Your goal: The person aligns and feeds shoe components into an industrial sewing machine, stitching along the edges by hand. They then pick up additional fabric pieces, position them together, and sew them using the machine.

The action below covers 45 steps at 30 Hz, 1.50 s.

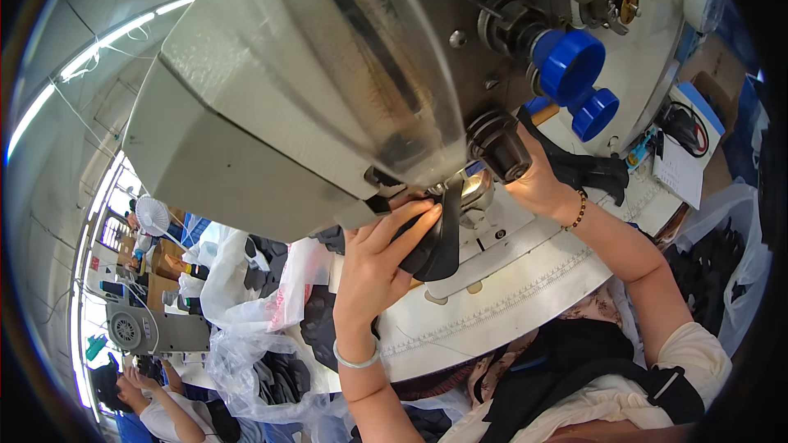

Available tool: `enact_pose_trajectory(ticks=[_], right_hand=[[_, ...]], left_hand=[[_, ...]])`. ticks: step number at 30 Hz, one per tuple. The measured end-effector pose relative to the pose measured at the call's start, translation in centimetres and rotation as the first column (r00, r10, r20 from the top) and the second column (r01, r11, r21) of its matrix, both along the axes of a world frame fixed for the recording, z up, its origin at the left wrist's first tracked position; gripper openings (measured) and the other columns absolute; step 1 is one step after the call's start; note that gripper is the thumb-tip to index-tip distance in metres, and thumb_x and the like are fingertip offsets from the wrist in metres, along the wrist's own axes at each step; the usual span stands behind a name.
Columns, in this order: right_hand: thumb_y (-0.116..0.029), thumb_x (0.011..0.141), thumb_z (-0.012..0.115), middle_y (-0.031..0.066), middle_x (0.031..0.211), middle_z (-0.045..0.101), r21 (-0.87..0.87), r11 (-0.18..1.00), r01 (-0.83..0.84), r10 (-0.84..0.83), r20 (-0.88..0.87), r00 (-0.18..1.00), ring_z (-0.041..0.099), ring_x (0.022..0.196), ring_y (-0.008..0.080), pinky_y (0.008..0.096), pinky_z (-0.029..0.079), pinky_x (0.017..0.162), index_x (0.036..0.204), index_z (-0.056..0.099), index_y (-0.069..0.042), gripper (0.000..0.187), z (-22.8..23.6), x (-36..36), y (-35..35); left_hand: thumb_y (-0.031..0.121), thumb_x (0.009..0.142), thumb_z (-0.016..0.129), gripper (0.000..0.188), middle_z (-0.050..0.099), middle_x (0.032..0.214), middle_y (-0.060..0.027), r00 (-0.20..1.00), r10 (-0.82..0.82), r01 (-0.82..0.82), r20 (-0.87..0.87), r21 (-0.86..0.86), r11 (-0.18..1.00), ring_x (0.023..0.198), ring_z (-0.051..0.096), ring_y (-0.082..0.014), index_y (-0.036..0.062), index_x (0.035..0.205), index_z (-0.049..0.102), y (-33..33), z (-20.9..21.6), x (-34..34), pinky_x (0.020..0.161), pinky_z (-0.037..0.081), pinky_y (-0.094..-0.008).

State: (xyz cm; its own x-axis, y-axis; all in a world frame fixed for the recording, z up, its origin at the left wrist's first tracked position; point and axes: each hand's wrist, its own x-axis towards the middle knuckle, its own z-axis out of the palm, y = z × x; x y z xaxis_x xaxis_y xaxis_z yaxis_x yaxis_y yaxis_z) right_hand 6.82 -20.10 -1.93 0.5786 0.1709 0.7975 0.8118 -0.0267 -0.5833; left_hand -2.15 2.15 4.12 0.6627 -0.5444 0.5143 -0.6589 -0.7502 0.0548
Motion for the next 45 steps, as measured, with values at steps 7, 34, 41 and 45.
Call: enact_pose_trajectory(ticks=[7, 34, 41, 45], right_hand=[[0.005, 0.077, 0.068, 0.0059, 0.109, 0.054, 0.012, 1.0, 0.024, -0.025, 0.09, 0.996, 0.055, 0.098, 0.0239, 0.0335, 0.046, 0.082, 0.098, 0.071, -0.014, 0.028, -0.4, 0.8, 0.2], [0.008, 0.08, 0.061, 0.0115, 0.117, 0.054, -0.056, 0.998, 0.01, -0.007, 0.049, 0.999, 0.055, 0.102, 0.0299, 0.0375, 0.045, 0.085, 0.098, 0.066, -0.007, 0.024, -0.4, 1.4, -0.2], [0.003, 0.081, 0.06, 0.0107, 0.098, 0.063, -0.15, 0.987, 0.059, -0.054, 0.037, 0.998, 0.059, 0.093, 0.0269, 0.033, 0.045, 0.076, 0.095, 0.067, -0.006, 0.017, -0.4, 2.0, -0.1], [0.0, 0.082, 0.06, 0.0102, 0.082, 0.065, -0.108, 0.99, 0.089, -0.103, -0.129, 0.986, 0.061, 0.08, 0.0248, 0.0304, 0.045, 0.069, 0.091, 0.067, -0.004, 0.013, 1.3, 0.2, 0.6]], left_hand=[[-0.006, 0.061, 0.059, 0.058, 0.06, 0.123, -0.0061, 0.995, -0.087, 0.085, -0.041, -0.058, 0.995, 0.106, 0.059, -0.0259, 0.0062, 0.118, 0.063, -0.9, 0.2, 0.0, 0.09, 0.047, -0.038], [-0.008, 0.056, 0.058, 0.063, 0.058, 0.12, -0.0093, 0.998, -0.041, 0.039, 0.038, 0.042, 0.998, 0.117, 0.054, -0.028, 0.0003, 0.118, 0.059, -2.0, 0.3, -0.7, 0.103, 0.044, -0.0406], [0.005, 0.071, 0.056, 0.047, 0.058, 0.109, -0.0149, 0.977, 0.019, -0.063, 0.211, 0.204, 0.977, 0.105, 0.058, -0.0281, -0.0087, 0.116, 0.058, -3.5, -0.6, -1.5, 0.094, 0.048, -0.0376], [0.004, 0.071, 0.056, 0.044, 0.058, 0.106, -0.017, 0.955, 0.018, -0.104, 0.296, 0.278, 0.955, 0.105, 0.058, -0.0283, -0.0122, 0.112, 0.059, -3.9, -1.2, -1.3, 0.094, 0.049, -0.0368]])
